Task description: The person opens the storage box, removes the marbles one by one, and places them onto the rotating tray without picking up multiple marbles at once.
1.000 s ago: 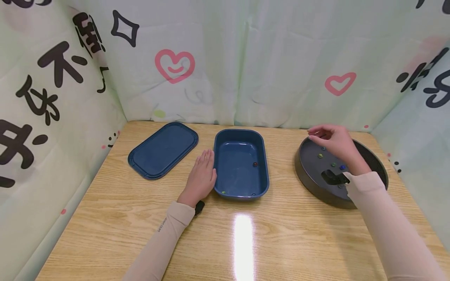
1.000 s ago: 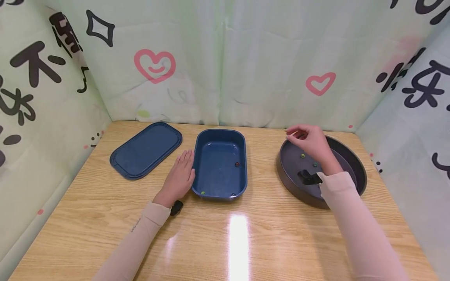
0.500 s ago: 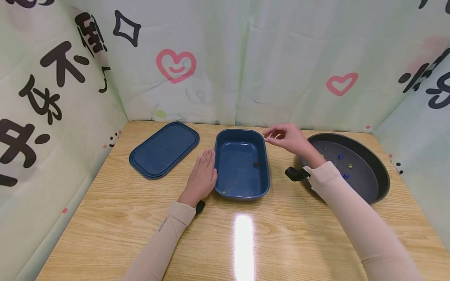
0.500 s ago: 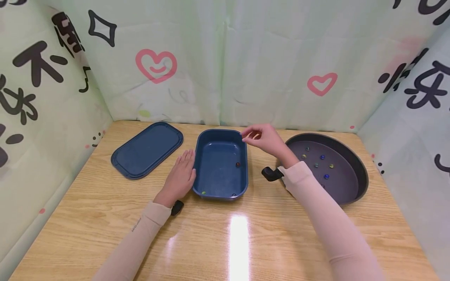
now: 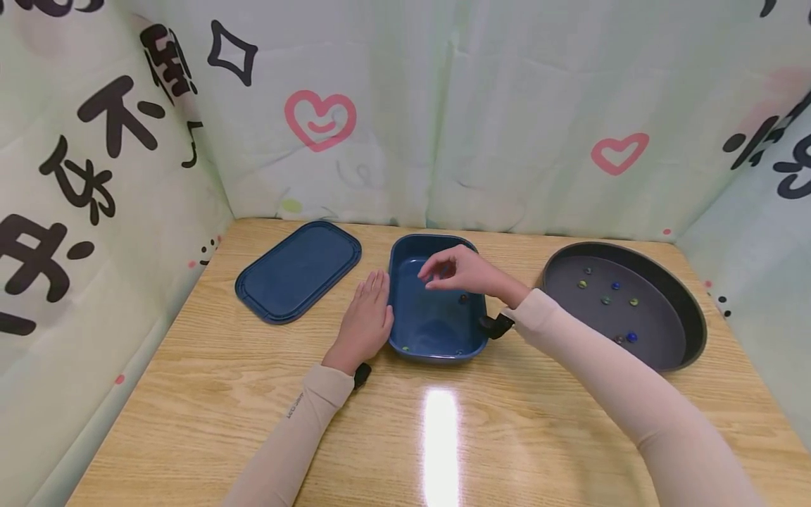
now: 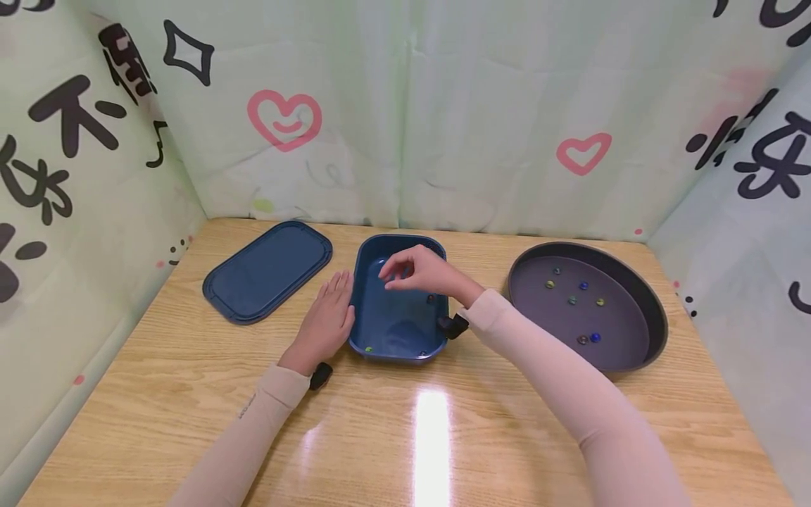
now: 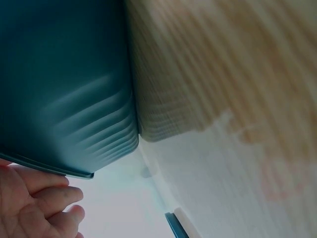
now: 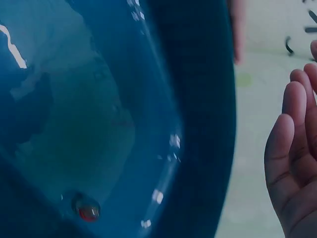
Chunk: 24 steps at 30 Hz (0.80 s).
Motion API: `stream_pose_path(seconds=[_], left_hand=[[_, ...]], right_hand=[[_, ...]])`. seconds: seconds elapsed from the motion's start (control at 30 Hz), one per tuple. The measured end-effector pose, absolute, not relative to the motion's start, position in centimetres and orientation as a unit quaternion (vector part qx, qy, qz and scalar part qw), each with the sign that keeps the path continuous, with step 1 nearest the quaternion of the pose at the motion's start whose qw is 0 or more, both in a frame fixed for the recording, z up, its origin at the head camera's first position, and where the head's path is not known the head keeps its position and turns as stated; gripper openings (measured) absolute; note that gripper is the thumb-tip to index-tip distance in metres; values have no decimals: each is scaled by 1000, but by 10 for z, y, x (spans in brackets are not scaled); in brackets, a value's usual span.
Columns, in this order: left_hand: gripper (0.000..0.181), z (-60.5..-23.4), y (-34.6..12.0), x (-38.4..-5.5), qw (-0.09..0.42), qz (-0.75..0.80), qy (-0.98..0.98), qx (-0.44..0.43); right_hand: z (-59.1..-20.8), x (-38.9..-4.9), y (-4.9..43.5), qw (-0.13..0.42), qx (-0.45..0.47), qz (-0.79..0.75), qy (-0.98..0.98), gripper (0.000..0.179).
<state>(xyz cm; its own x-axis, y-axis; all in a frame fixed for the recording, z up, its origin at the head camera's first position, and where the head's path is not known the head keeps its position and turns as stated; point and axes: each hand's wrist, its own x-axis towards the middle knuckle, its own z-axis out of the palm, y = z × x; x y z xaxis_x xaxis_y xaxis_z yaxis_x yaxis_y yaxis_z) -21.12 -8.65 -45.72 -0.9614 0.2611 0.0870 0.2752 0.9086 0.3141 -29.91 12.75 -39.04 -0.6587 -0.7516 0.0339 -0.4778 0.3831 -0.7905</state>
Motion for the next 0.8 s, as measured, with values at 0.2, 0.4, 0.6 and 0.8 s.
stream_pose_path(seconds=[0.2,0.4,0.6,0.8], left_hand=[[58,-458,-86,-212,22,-158,-978,-135],[58,-458,-86,-212,29,-164,-976,-138],[57,-458,-87,-212,31,-168,-975,-140],[58,-457,-87,-211,20,-167,-977,-135]], right_hand=[[-403,-299,111,210,-414,-379,800,23],[-411,-299,100,238,-441,-347,793,24],[-405,-299,95,240,-445,-318,802,22],[-400,-302,93,261,-456,-282,802,18]])
